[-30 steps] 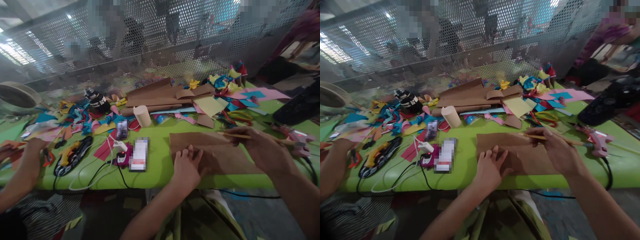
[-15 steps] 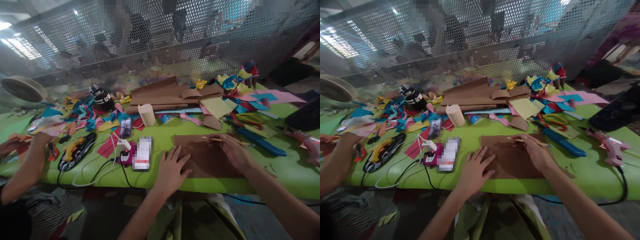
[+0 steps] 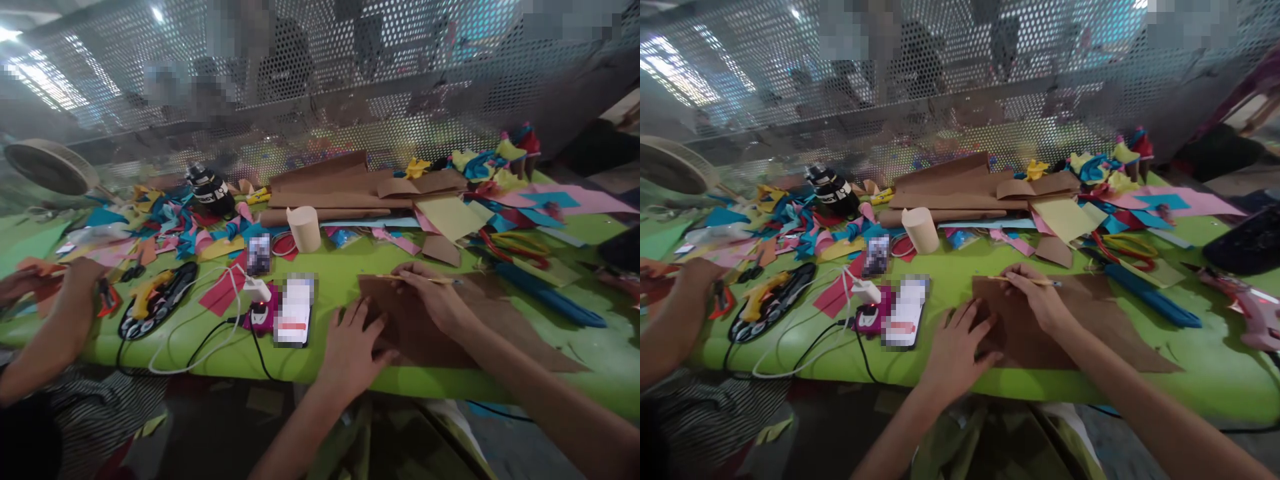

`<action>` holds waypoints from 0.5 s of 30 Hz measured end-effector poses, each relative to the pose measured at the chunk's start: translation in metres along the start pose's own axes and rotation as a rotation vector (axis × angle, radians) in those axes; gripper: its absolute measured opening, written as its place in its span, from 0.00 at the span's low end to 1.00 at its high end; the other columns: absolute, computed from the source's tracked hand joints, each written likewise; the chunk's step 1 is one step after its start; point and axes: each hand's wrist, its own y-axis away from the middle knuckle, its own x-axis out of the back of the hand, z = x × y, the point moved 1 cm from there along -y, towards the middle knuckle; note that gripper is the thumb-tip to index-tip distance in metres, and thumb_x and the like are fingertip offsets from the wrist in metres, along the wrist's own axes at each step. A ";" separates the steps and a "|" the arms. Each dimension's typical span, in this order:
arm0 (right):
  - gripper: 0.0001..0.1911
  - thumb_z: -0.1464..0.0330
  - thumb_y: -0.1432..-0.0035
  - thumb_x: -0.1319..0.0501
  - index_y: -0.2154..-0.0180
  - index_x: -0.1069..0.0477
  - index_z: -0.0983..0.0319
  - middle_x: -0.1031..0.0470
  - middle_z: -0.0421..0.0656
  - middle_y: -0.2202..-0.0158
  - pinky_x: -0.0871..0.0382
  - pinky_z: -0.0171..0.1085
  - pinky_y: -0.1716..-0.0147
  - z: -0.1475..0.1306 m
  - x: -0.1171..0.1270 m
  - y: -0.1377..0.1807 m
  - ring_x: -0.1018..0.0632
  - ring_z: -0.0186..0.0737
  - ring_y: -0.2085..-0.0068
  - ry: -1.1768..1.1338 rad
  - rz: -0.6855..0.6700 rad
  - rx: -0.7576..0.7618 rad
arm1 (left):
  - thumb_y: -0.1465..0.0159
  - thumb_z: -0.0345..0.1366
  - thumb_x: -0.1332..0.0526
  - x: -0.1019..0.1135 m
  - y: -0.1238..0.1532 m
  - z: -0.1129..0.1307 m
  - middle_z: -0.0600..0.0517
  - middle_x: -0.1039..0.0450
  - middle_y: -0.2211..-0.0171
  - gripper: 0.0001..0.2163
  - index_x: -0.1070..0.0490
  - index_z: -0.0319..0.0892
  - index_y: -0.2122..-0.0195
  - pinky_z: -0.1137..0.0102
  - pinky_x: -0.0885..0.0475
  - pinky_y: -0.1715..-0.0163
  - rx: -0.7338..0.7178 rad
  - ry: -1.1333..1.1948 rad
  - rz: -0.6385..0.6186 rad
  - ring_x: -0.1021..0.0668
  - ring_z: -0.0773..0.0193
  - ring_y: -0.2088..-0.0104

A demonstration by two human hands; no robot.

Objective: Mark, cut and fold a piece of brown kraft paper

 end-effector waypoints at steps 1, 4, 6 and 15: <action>0.15 0.53 0.50 0.30 0.71 0.24 0.57 0.24 0.39 0.72 0.28 0.36 0.71 0.001 -0.003 -0.003 0.23 0.39 0.70 0.004 -0.003 -0.005 | 0.35 0.50 0.35 0.001 0.000 -0.001 0.43 0.39 0.30 0.27 0.33 0.51 0.36 0.43 0.36 0.37 0.003 0.005 0.003 0.35 0.45 0.32; 0.15 0.53 0.52 0.29 0.72 0.24 0.58 0.23 0.39 0.73 0.29 0.35 0.72 0.006 -0.005 -0.007 0.23 0.37 0.71 0.025 -0.001 -0.024 | 0.36 0.51 0.34 0.002 0.000 -0.003 0.44 0.39 0.30 0.26 0.31 0.52 0.38 0.44 0.35 0.38 0.005 0.020 0.000 0.34 0.44 0.33; 0.16 0.53 0.53 0.28 0.71 0.25 0.58 0.23 0.38 0.74 0.29 0.35 0.73 0.007 -0.004 -0.007 0.23 0.37 0.73 0.045 0.004 -0.034 | 0.36 0.51 0.34 0.003 0.000 -0.004 0.44 0.38 0.31 0.28 0.32 0.51 0.37 0.45 0.35 0.37 0.009 0.038 -0.011 0.34 0.44 0.33; 0.21 0.48 0.54 0.27 0.72 0.26 0.58 0.21 0.41 0.75 0.25 0.38 0.73 0.006 -0.010 -0.005 0.21 0.41 0.73 0.137 0.053 -0.011 | 0.37 0.51 0.33 0.001 0.003 -0.009 0.45 0.35 0.32 0.31 0.34 0.43 0.37 0.50 0.37 0.34 0.052 0.144 0.004 0.35 0.47 0.33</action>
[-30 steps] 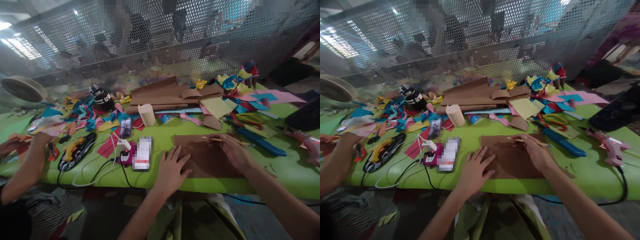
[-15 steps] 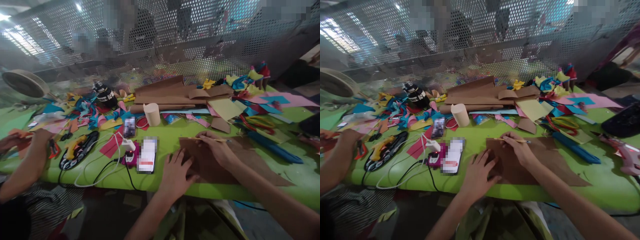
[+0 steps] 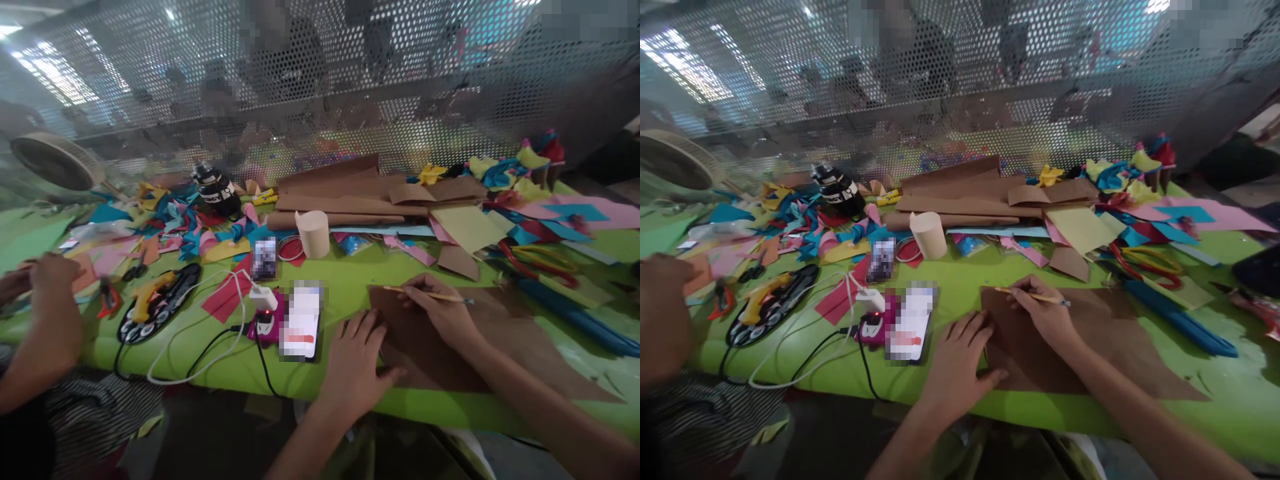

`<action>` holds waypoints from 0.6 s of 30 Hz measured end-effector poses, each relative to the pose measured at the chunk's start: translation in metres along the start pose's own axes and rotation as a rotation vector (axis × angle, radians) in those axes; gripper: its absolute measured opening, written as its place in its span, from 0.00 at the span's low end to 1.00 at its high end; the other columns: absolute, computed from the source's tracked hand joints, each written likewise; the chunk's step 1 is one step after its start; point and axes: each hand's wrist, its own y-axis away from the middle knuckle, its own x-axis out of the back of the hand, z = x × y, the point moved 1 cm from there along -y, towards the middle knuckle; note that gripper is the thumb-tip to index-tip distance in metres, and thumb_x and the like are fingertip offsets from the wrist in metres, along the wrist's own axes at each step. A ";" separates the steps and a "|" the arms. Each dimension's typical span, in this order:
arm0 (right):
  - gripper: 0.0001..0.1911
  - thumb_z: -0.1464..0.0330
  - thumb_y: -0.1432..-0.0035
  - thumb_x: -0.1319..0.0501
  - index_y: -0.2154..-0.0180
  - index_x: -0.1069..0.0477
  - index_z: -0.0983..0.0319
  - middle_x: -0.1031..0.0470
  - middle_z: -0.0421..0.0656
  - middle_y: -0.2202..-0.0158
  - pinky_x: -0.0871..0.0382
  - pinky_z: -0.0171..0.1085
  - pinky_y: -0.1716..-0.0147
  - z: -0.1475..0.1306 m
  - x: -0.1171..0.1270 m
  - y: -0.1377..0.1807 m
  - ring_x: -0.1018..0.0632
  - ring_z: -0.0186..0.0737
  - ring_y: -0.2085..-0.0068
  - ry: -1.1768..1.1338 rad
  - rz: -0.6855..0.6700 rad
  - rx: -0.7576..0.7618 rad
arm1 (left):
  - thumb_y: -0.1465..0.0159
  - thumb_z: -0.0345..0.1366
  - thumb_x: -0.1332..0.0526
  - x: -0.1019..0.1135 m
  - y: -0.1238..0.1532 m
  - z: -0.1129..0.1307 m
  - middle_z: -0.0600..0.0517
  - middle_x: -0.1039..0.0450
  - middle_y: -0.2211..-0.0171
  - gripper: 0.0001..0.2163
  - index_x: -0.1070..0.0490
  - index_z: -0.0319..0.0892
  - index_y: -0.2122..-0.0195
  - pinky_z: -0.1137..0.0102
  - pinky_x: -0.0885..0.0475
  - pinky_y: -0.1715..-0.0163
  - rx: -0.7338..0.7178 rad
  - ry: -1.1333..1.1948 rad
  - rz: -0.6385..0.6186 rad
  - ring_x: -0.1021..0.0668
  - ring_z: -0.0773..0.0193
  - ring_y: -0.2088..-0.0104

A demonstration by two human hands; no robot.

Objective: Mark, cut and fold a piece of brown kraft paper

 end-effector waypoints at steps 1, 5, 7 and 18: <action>0.22 0.47 0.54 0.28 0.72 0.26 0.58 0.21 0.42 0.75 0.25 0.38 0.72 0.001 0.000 0.000 0.20 0.41 0.72 0.011 0.005 0.003 | 0.37 0.51 0.33 0.000 0.001 -0.001 0.45 0.35 0.32 0.30 0.34 0.43 0.37 0.50 0.37 0.34 0.004 0.007 0.004 0.35 0.47 0.33; 0.22 0.47 0.53 0.28 0.72 0.26 0.57 0.20 0.41 0.75 0.25 0.38 0.74 0.005 0.001 0.001 0.21 0.40 0.74 0.050 0.029 0.006 | 0.36 0.50 0.34 0.000 0.003 -0.002 0.46 0.35 0.32 0.30 0.33 0.44 0.37 0.49 0.37 0.34 0.017 0.031 0.019 0.35 0.48 0.33; 0.21 0.48 0.51 0.29 0.72 0.27 0.57 0.20 0.41 0.76 0.25 0.38 0.74 0.006 0.001 0.000 0.21 0.40 0.75 0.065 0.044 0.006 | 0.36 0.50 0.34 0.001 0.003 -0.001 0.46 0.35 0.32 0.29 0.33 0.44 0.36 0.49 0.38 0.34 0.021 0.037 0.021 0.35 0.48 0.33; 0.16 0.51 0.49 0.31 0.72 0.28 0.56 0.21 0.41 0.75 0.26 0.39 0.73 0.010 0.001 0.001 0.21 0.41 0.74 0.133 0.087 0.013 | 0.35 0.48 0.35 0.003 0.003 -0.001 0.45 0.34 0.33 0.28 0.33 0.43 0.37 0.48 0.36 0.34 0.042 0.073 0.001 0.35 0.47 0.33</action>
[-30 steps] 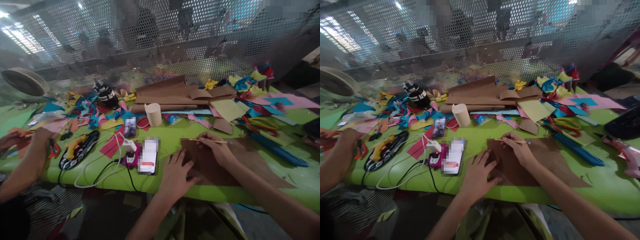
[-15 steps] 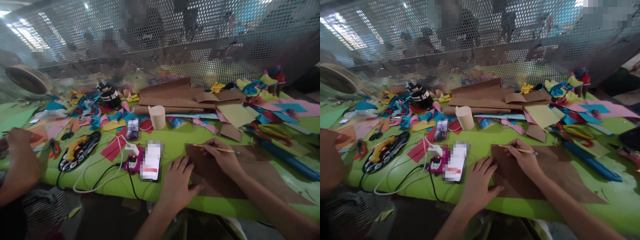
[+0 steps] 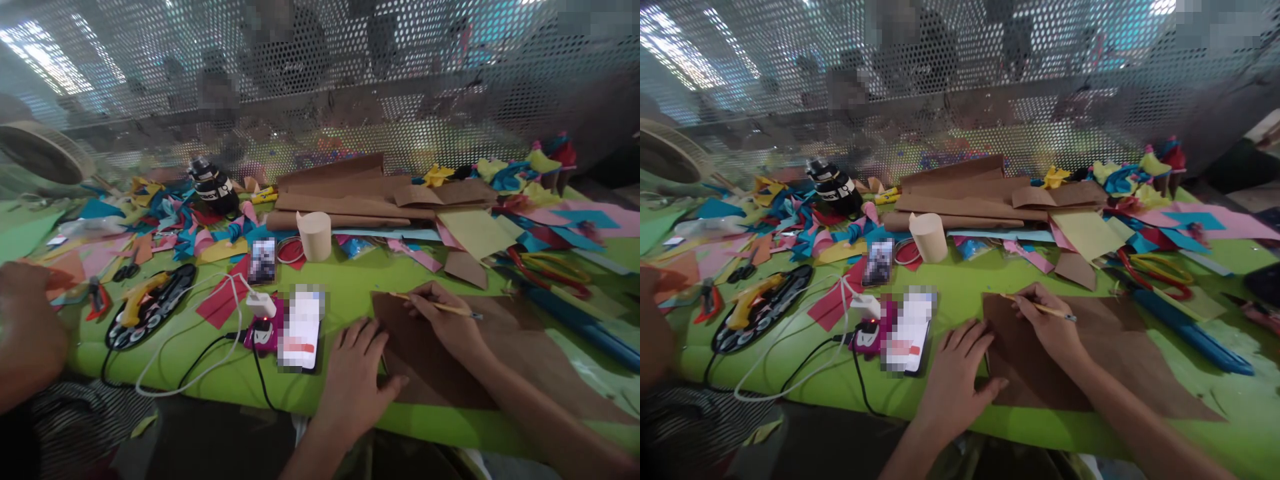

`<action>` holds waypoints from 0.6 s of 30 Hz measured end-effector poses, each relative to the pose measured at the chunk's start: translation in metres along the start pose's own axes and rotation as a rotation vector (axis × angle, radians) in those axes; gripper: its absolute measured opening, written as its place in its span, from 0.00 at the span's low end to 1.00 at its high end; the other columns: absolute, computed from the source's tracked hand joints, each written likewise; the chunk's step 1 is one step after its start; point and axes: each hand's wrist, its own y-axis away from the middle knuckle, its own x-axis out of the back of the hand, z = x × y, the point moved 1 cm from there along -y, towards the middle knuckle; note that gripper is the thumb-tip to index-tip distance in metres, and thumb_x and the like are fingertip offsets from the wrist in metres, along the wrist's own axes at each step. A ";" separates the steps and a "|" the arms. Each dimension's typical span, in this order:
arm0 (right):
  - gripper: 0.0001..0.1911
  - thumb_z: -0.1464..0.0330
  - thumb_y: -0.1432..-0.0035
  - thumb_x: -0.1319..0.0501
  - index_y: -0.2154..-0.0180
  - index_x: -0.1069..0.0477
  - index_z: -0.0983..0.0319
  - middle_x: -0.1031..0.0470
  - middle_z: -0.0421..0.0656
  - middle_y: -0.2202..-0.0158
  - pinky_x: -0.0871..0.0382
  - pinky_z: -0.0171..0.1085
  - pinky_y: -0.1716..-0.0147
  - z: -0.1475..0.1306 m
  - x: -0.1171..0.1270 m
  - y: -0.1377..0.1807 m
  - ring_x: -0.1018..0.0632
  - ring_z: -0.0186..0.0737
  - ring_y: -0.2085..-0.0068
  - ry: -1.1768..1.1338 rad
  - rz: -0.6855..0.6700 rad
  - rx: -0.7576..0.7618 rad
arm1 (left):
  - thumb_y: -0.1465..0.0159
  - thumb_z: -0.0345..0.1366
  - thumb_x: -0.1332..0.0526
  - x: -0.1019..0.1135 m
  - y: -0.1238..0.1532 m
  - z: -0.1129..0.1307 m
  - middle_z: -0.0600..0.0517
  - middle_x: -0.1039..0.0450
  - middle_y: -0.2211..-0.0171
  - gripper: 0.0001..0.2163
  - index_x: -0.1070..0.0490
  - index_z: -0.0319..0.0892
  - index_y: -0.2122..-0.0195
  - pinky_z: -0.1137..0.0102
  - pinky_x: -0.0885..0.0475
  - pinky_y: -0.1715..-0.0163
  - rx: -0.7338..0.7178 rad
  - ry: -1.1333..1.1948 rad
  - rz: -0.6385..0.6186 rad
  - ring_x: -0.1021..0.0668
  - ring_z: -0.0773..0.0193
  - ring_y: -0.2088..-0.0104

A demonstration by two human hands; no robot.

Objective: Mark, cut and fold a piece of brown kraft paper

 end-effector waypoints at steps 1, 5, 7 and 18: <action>0.15 0.52 0.48 0.32 0.72 0.28 0.56 0.21 0.41 0.75 0.26 0.38 0.73 0.001 0.000 0.000 0.21 0.41 0.74 0.006 0.000 0.002 | 0.34 0.48 0.35 0.000 0.000 0.000 0.45 0.34 0.33 0.27 0.33 0.42 0.37 0.47 0.36 0.34 0.006 0.005 -0.002 0.35 0.47 0.33; 0.13 0.55 0.47 0.33 0.72 0.28 0.56 0.21 0.41 0.75 0.27 0.38 0.72 0.001 -0.001 0.002 0.22 0.40 0.74 0.025 -0.001 0.000 | 0.34 0.47 0.35 0.000 0.000 0.001 0.45 0.34 0.33 0.25 0.32 0.42 0.39 0.47 0.37 0.34 0.018 0.012 -0.002 0.34 0.47 0.33; 0.13 0.54 0.48 0.34 0.72 0.28 0.56 0.21 0.41 0.75 0.27 0.38 0.73 0.000 -0.001 0.002 0.22 0.40 0.74 0.027 -0.003 0.001 | 0.34 0.46 0.35 0.000 0.000 0.001 0.45 0.34 0.33 0.24 0.32 0.42 0.40 0.47 0.37 0.34 0.012 0.004 0.004 0.34 0.47 0.33; 0.14 0.53 0.46 0.33 0.72 0.28 0.56 0.21 0.41 0.75 0.28 0.38 0.74 -0.006 -0.002 0.004 0.22 0.41 0.74 0.044 -0.048 0.052 | 0.33 0.43 0.36 0.001 0.000 0.000 0.44 0.31 0.35 0.20 0.30 0.42 0.42 0.48 0.35 0.36 -0.009 0.009 0.047 0.31 0.48 0.35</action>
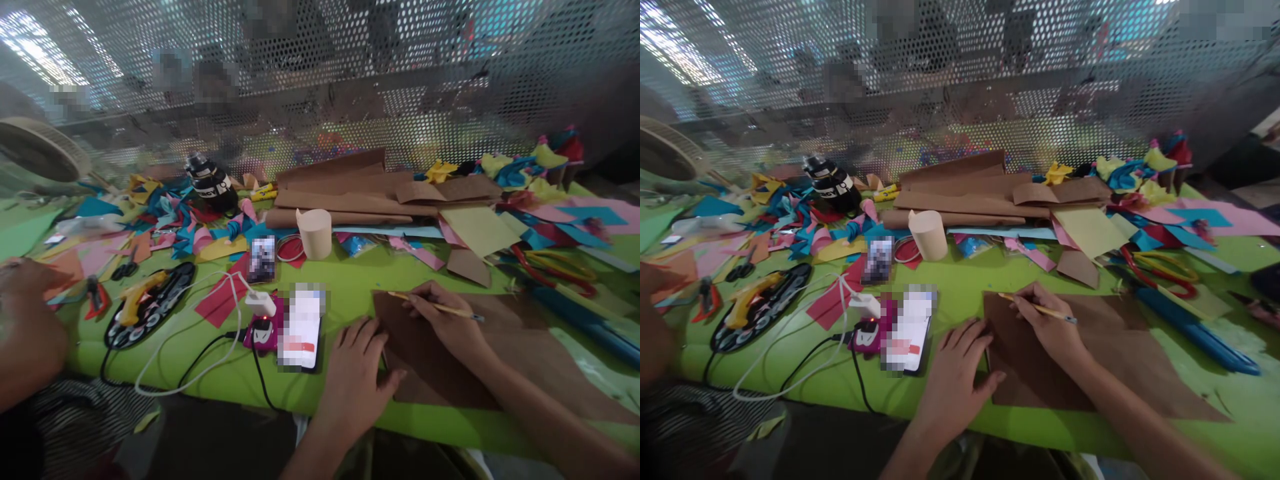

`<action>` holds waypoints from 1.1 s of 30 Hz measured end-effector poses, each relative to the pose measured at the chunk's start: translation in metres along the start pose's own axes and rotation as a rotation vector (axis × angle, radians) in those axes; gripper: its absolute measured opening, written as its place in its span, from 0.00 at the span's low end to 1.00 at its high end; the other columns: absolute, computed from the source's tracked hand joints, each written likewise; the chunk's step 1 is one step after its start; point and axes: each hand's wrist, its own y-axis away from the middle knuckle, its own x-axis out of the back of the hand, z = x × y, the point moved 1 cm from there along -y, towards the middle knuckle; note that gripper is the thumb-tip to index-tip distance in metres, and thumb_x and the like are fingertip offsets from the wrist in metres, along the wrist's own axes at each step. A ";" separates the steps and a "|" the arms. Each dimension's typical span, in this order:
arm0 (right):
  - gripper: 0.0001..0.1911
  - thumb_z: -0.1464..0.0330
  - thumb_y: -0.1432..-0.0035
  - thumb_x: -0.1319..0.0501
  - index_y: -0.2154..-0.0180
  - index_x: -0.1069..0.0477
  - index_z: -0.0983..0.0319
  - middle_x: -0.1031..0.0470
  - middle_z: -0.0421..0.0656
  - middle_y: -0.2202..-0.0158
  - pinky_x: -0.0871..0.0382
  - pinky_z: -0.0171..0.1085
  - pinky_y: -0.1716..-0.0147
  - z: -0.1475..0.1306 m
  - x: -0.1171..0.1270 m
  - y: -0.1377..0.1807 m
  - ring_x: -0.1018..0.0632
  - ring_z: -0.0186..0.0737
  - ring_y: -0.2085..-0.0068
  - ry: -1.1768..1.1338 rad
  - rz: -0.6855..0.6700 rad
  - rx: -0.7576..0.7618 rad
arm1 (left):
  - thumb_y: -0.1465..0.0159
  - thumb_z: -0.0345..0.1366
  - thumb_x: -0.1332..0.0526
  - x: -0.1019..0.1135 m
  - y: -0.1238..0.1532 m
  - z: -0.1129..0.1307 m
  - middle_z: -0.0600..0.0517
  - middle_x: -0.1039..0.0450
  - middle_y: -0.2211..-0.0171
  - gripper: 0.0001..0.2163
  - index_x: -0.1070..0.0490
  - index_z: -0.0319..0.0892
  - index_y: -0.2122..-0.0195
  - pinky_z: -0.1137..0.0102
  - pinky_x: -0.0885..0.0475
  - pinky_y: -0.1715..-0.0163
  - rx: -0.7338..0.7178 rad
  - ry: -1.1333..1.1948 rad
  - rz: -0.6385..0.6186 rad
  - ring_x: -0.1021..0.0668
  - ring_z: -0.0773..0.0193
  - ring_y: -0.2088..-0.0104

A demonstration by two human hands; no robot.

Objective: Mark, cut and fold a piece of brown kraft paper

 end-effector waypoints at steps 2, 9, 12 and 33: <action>0.14 0.53 0.45 0.34 0.72 0.28 0.55 0.21 0.41 0.74 0.28 0.38 0.74 0.000 0.000 0.000 0.22 0.41 0.74 0.003 -0.007 0.015 | 0.33 0.43 0.35 0.000 0.000 0.000 0.44 0.30 0.36 0.20 0.30 0.42 0.42 0.49 0.34 0.36 -0.003 -0.003 0.005 0.31 0.48 0.35; 0.12 0.55 0.43 0.35 0.70 0.27 0.56 0.19 0.41 0.73 0.28 0.38 0.71 0.003 0.000 0.003 0.21 0.42 0.72 0.047 -0.043 0.012 | 0.34 0.43 0.35 -0.001 0.000 0.000 0.44 0.30 0.36 0.20 0.30 0.42 0.42 0.50 0.34 0.36 -0.010 -0.005 0.019 0.31 0.48 0.35; 0.10 0.56 0.42 0.35 0.69 0.26 0.56 0.19 0.41 0.71 0.27 0.38 0.71 0.005 0.000 0.004 0.21 0.42 0.71 0.033 -0.073 0.010 | 0.33 0.43 0.35 -0.001 0.000 0.000 0.44 0.30 0.37 0.20 0.30 0.42 0.42 0.50 0.35 0.36 -0.016 0.007 0.030 0.30 0.48 0.36; 0.07 0.60 0.44 0.34 0.70 0.24 0.55 0.22 0.40 0.73 0.30 0.38 0.72 0.004 -0.002 0.006 0.23 0.42 0.71 0.011 -0.186 0.064 | 0.35 0.39 0.33 -0.002 0.001 0.001 0.44 0.28 0.41 0.18 0.28 0.43 0.45 0.51 0.30 0.39 0.009 0.027 0.074 0.27 0.48 0.40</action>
